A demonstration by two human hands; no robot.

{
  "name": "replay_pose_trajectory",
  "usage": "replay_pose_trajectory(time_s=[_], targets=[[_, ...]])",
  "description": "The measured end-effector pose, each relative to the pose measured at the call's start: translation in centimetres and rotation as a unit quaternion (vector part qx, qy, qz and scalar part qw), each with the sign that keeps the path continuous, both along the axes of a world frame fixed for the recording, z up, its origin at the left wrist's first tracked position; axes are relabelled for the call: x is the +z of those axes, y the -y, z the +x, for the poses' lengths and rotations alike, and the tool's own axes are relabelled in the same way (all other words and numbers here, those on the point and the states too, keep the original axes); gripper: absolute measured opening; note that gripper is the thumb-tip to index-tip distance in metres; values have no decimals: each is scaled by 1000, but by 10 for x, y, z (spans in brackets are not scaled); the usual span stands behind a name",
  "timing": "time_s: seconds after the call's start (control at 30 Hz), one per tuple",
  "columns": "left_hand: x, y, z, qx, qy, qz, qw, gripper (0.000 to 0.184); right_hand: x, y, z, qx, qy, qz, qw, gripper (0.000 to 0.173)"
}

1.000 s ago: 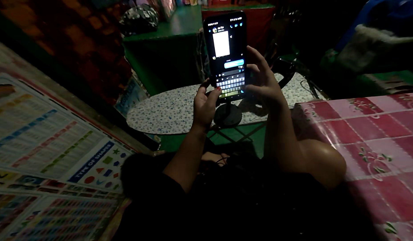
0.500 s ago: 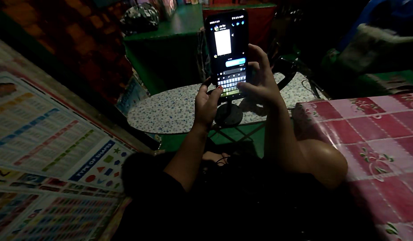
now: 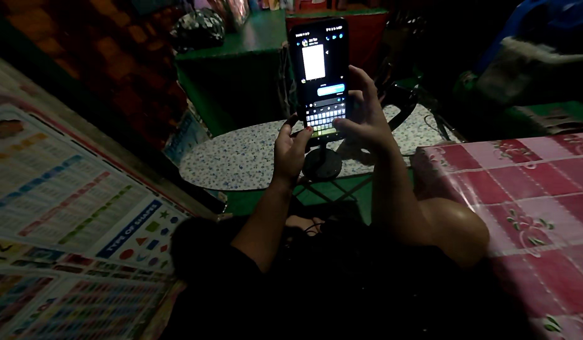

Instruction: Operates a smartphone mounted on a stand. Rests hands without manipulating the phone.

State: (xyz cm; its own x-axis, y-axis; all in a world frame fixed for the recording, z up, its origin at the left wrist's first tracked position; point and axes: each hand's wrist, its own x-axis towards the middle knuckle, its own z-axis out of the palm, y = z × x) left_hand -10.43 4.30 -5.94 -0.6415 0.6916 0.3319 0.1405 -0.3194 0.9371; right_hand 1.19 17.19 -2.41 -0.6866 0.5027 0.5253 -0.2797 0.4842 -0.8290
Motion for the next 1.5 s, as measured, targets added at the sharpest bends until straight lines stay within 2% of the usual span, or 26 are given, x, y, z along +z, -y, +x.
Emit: replay_pose_trajectory(time_s=[0.03, 0.07, 0.1, 0.17, 0.23, 0.27, 0.3, 0.33, 0.37, 0.43, 0.53, 0.7, 0.8, 1.1, 1.5], targets=[[0, 1, 0, -1, -1, -1, 1000, 47, 31, 19, 7, -33, 113, -101, 988, 91], [0, 1, 0, -2, -1, 0, 1000, 48, 0, 3, -2, -16, -1, 1, 1000, 89], [-1, 0, 0, -4, -1, 2, 1000, 48, -21, -12, -13, 9, -90, 59, 994, 88], [-1, 0, 1, -5, -2, 7, 1000, 46, -33, -20, -23, 23, -148, 88, 985, 87], [-1, 0, 2, -6, -3, 11, 1000, 45, -23, -5, -21, -30, -117, 71, 990, 86], [0, 1, 2, -7, -2, 12, 1000, 45, -3, 12, -13, -69, -28, 26, 997, 87], [0, 1, 2, -7, -2, 11, 1000, 45, 28, 30, -4, -88, 98, -65, 989, 90], [-1, 2, 3, -8, -1, 7, 1000, 46, -2, 16, -15, -97, -24, 25, 995, 89], [-1, 3, 4, -11, 1, -5, 1000, 47, -23, 3, -27, -84, -119, 72, 987, 88], [-1, 6, 6, -17, 2, -22, 1000, 46, -35, -8, -34, -62, -168, 94, 979, 88], [0, 1, 2, -7, -1, 7, 1000, 45, -31, -11, -28, -24, -154, 78, 985, 86], [1, 2, 4, -1, 4, 7, 1000, 45, -26, -25, -11, 88, -144, 7, 986, 70], [1, 2, 5, 0, 4, 8, 1000, 46, -26, -27, -10, 90, -145, -2, 985, 66], [1, 1, 4, -10, 3, 18, 1000, 45, -27, -28, -13, 61, -143, 49, 987, 68], [1, 1, 4, -11, 4, 21, 1000, 45, -27, -27, -13, 84, -143, 22, 986, 71]])
